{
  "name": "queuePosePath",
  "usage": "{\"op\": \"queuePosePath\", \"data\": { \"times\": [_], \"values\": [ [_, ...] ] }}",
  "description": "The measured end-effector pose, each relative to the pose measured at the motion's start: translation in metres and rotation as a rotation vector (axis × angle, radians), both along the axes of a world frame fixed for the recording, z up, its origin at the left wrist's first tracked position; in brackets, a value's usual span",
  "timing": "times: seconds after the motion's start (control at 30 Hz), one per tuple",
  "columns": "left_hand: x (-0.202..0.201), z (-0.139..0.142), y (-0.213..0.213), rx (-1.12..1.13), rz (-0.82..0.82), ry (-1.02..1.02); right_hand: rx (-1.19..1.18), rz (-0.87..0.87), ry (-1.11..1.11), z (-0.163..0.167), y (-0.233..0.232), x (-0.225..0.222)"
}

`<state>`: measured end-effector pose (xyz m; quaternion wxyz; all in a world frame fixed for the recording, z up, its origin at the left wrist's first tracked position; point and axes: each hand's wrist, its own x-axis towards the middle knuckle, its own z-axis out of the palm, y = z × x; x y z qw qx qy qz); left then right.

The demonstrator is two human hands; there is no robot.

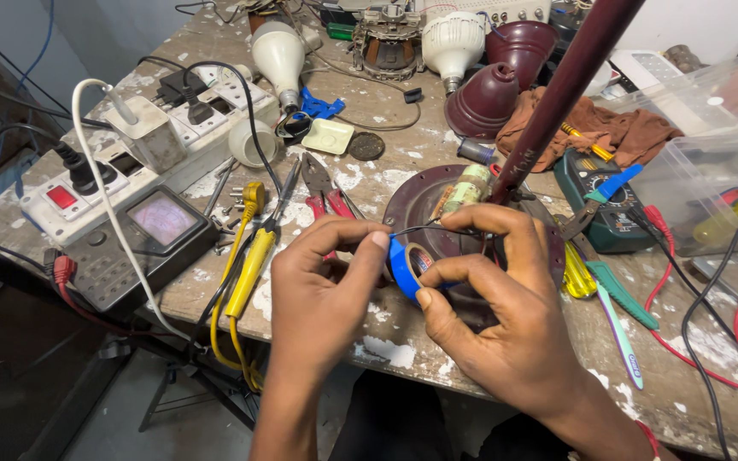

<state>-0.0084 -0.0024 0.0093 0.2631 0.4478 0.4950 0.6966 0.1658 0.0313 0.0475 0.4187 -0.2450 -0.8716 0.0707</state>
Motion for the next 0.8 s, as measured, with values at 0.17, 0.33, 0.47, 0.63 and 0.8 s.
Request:
{"op": "queuePosePath", "data": {
  "times": [0.17, 0.33, 0.47, 0.63, 0.8],
  "values": [
    [-0.011, 0.001, -0.006, -0.063, -0.109, -0.040, 0.005, 0.026, -0.042, 0.005, -0.006, 0.004],
    [-0.008, -0.001, -0.005, -0.157, -0.199, 0.024, 0.028, -0.026, -0.091, 0.011, -0.017, 0.006],
    [-0.004, -0.005, -0.003, -0.203, -0.292, -0.209, 0.092, -0.118, -0.153, 0.014, -0.029, 0.004],
    [-0.010, -0.008, 0.001, -0.054, -0.261, -0.262, 0.228, -0.201, -0.083, 0.022, -0.044, 0.000],
    [-0.013, -0.013, -0.002, -0.083, -0.318, -0.357, 0.039, 0.005, -0.023, 0.033, -0.044, -0.004]
  ]
}}
